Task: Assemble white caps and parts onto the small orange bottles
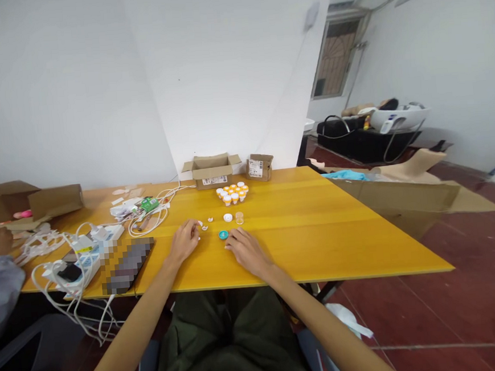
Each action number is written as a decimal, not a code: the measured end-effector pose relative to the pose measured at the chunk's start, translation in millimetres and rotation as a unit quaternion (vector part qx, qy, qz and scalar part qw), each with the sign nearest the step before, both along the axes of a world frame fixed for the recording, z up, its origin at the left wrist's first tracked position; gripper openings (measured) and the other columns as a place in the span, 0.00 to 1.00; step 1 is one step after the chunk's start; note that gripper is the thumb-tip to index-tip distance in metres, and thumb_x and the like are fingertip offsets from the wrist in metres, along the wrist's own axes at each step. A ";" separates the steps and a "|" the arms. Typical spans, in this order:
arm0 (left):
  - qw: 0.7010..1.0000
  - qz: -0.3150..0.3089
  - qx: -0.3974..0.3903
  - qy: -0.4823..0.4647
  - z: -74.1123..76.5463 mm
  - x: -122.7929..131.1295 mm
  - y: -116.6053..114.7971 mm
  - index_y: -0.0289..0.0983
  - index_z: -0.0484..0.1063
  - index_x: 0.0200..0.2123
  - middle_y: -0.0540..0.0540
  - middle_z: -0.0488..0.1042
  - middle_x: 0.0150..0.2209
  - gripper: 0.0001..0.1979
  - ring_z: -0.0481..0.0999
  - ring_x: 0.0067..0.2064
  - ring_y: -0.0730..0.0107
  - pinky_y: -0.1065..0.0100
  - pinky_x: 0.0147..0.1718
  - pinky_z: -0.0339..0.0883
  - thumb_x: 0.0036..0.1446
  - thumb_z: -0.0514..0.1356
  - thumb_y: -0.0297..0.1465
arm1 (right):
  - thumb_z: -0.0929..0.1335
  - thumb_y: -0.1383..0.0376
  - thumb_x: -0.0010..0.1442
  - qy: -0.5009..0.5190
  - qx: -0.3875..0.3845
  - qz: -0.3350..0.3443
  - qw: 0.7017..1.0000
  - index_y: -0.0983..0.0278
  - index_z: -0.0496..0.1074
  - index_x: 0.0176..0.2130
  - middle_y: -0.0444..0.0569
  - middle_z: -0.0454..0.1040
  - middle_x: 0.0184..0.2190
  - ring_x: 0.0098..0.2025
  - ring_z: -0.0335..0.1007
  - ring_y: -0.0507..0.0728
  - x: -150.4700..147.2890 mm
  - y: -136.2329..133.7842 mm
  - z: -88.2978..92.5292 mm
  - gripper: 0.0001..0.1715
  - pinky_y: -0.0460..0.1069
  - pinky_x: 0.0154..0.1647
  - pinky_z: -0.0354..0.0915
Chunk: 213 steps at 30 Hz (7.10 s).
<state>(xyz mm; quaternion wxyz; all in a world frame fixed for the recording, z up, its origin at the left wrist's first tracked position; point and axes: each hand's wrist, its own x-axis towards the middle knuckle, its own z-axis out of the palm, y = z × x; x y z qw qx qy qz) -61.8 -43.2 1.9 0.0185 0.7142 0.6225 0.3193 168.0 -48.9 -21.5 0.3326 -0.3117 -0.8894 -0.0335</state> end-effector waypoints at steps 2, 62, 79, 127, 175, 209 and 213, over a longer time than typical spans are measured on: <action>1.000 0.006 -0.022 0.019 0.5 -0.8 -7.6 0.42 0.72 0.45 0.46 0.78 0.39 0.12 0.78 0.41 0.62 0.66 0.39 0.67 0.61 0.54 0.25 | 0.65 0.70 0.66 0.009 -0.007 -0.007 1.000 0.59 0.73 0.35 0.50 0.73 0.34 0.39 0.70 0.59 6.4 2.2 -1.7 0.10 0.53 0.41 0.69; 0.962 -0.163 -0.113 -0.187 -3.9 35.1 17.7 0.38 0.73 0.27 0.50 0.75 0.26 0.07 0.73 0.31 0.67 0.67 0.35 0.68 0.56 0.58 0.29 | 0.66 0.72 0.64 0.009 -0.012 -0.074 0.997 0.61 0.75 0.35 0.51 0.74 0.36 0.41 0.70 0.59 10.1 31.3 -6.2 0.10 0.53 0.44 0.69; 0.985 -0.090 -0.063 -0.130 -11.2 26.2 9.8 0.39 0.70 0.27 0.50 0.73 0.27 0.08 0.73 0.34 0.66 0.66 0.39 0.67 0.56 0.57 0.25 | 0.67 0.68 0.64 0.031 -0.011 -0.110 0.993 0.60 0.75 0.39 0.53 0.74 0.40 0.44 0.71 0.61 10.0 29.8 -10.4 0.07 0.55 0.47 0.68; 0.975 -0.207 0.009 0.076 -8.6 39.2 -2.3 0.44 0.76 0.44 0.46 0.72 0.45 0.09 0.67 0.54 0.56 0.51 0.58 0.62 0.61 0.61 0.36 | 0.65 0.73 0.64 0.016 -0.049 -0.102 0.993 0.61 0.74 0.33 0.51 0.76 0.34 0.41 0.72 0.59 9.5 29.9 -7.9 0.11 0.51 0.44 0.68; 0.972 -0.216 0.015 0.088 -9.3 41.3 -3.9 0.44 0.74 0.44 0.45 0.73 0.46 0.08 0.66 0.54 0.56 0.51 0.58 0.61 0.63 0.59 0.37 | 0.64 0.69 0.66 0.106 -0.114 0.037 0.987 0.60 0.74 0.35 0.49 0.75 0.36 0.40 0.72 0.57 6.6 24.3 -2.4 0.11 0.53 0.45 0.69; 0.971 -0.221 0.005 0.094 -7.1 41.5 -4.4 0.44 0.74 0.44 0.46 0.72 0.44 0.08 0.67 0.54 0.57 0.51 0.57 0.62 0.64 0.58 0.35 | 0.65 0.72 0.63 0.127 -0.157 0.023 0.979 0.61 0.74 0.32 0.48 0.75 0.33 0.39 0.73 0.57 5.4 23.9 -3.0 0.11 0.52 0.44 0.69; 0.970 -0.222 0.015 0.099 -8.3 41.3 -3.7 0.43 0.73 0.45 0.45 0.73 0.45 0.08 0.67 0.53 0.57 0.52 0.57 0.62 0.64 0.58 0.34 | 0.65 0.73 0.62 0.130 -0.146 0.031 0.980 0.60 0.75 0.32 0.48 0.75 0.33 0.39 0.73 0.57 5.7 24.0 -4.5 0.12 0.52 0.44 0.69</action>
